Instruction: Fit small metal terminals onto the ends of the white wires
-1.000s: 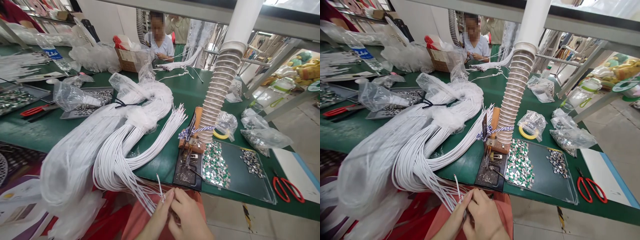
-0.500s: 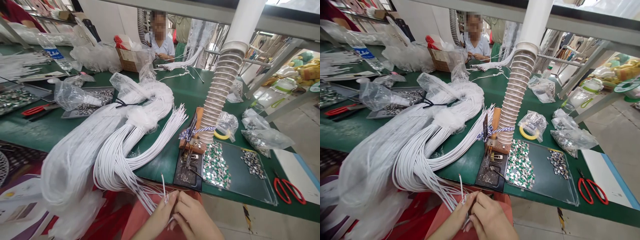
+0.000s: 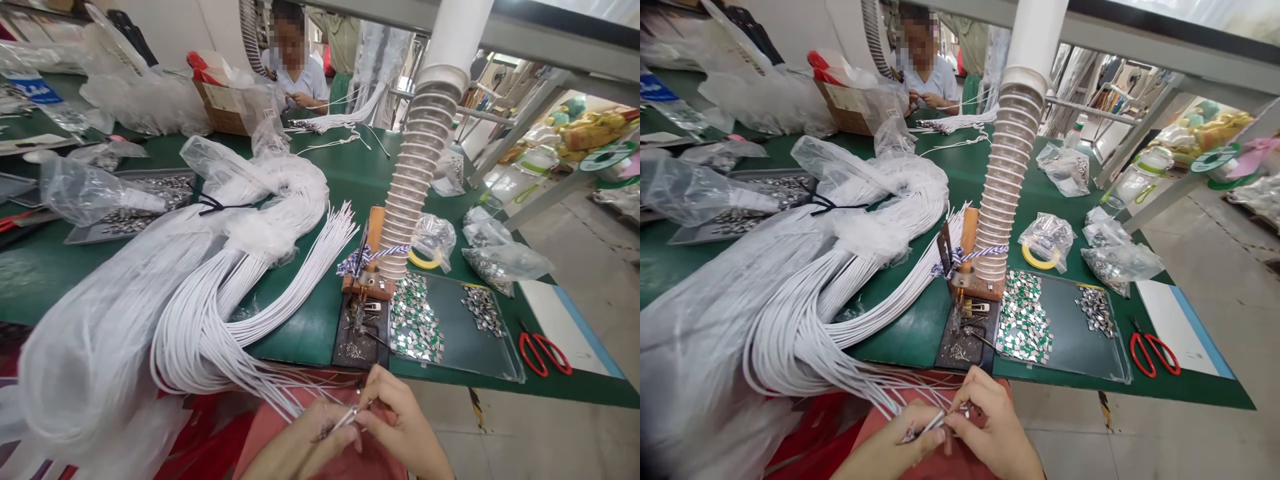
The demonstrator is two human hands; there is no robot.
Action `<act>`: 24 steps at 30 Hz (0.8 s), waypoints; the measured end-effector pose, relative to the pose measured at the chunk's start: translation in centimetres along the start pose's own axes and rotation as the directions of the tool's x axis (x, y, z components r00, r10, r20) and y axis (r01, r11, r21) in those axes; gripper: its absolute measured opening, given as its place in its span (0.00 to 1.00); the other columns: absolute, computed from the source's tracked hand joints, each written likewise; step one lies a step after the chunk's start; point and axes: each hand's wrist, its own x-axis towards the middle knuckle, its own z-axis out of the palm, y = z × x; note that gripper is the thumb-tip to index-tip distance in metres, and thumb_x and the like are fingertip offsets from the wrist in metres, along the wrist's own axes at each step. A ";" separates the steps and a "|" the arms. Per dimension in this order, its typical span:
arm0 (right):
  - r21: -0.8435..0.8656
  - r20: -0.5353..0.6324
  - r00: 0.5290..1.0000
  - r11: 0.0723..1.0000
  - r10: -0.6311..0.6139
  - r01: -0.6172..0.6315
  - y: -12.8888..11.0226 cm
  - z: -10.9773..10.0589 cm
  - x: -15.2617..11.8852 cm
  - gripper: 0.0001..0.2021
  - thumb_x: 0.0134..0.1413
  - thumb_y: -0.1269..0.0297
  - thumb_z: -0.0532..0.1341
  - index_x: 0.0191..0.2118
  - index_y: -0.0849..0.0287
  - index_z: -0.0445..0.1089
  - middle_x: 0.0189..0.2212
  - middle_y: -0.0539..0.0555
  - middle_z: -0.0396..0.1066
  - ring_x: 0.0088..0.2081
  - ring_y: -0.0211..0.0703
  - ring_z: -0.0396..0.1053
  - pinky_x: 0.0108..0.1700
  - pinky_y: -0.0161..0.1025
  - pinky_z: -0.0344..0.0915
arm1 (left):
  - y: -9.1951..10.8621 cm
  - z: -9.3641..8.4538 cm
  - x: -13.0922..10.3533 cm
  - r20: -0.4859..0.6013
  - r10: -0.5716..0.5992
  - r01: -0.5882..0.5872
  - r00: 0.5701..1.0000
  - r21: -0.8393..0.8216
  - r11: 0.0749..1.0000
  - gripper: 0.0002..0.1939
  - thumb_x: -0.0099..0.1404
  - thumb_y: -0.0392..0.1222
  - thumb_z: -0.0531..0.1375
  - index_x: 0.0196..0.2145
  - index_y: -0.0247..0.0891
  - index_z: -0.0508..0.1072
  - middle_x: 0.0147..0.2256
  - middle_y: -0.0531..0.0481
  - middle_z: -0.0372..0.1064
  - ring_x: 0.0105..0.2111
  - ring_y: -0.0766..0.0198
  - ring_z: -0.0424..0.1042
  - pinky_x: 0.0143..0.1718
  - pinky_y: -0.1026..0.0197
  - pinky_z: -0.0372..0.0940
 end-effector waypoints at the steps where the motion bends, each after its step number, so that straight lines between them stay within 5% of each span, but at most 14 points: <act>1: 0.015 -0.016 1.000 1.000 0.017 -0.017 -0.1 0.1 0.0 0.16 0.66 0.51 0.62 0.31 0.56 0.72 0.30 0.50 0.65 0.31 0.40 0.65 0.31 0.34 0.61 | 0.1 -0.2 0.0 -0.018 -0.004 0.004 1.000 0.000 1.000 0.26 0.70 0.61 0.55 0.29 0.37 0.77 0.27 0.50 0.71 0.32 0.60 0.67 0.36 0.62 0.62; 6: 0.034 -0.082 0.996 0.999 0.027 -0.024 -0.2 0.3 0.2 0.15 0.65 0.51 0.63 0.33 0.56 0.77 0.29 0.50 0.65 0.30 0.40 0.65 0.29 0.34 0.59 | 0.9 -1.3 0.2 -0.234 -0.034 0.044 0.972 0.040 0.998 0.15 0.67 0.51 0.61 0.29 0.38 0.77 0.22 0.55 0.69 0.23 0.64 0.64 0.29 0.65 0.60; 11: 0.007 -0.152 0.988 1.000 -0.002 0.004 -0.2 0.9 0.3 0.10 0.67 0.60 0.62 0.35 0.56 0.76 0.30 0.51 0.68 0.32 0.40 0.67 0.32 0.34 0.61 | 2.0 -1.7 1.0 -0.363 0.217 -0.178 0.906 0.140 0.974 0.09 0.66 0.41 0.61 0.30 0.38 0.80 0.33 0.47 0.79 0.36 0.59 0.77 0.41 0.63 0.68; 16: -0.083 -0.230 0.972 0.996 -0.042 0.023 -0.6 1.4 0.5 0.11 0.67 0.65 0.60 0.30 0.57 0.72 0.28 0.49 0.65 0.30 0.38 0.65 0.31 0.34 0.60 | 2.5 -2.1 1.4 -0.332 0.323 -0.258 0.886 0.227 0.939 0.08 0.66 0.37 0.63 0.32 0.39 0.83 0.36 0.46 0.78 0.36 0.60 0.79 0.40 0.64 0.70; 24: -0.174 -0.135 0.981 0.978 -0.143 0.118 -1.2 0.7 1.1 0.11 0.71 0.64 0.55 0.35 0.55 0.71 0.30 0.51 0.67 0.32 0.40 0.67 0.34 0.34 0.64 | 3.2 -3.3 2.4 -0.269 0.344 -0.321 0.899 0.129 0.938 0.17 0.68 0.48 0.63 0.27 0.36 0.82 0.29 0.46 0.74 0.30 0.61 0.74 0.32 0.63 0.67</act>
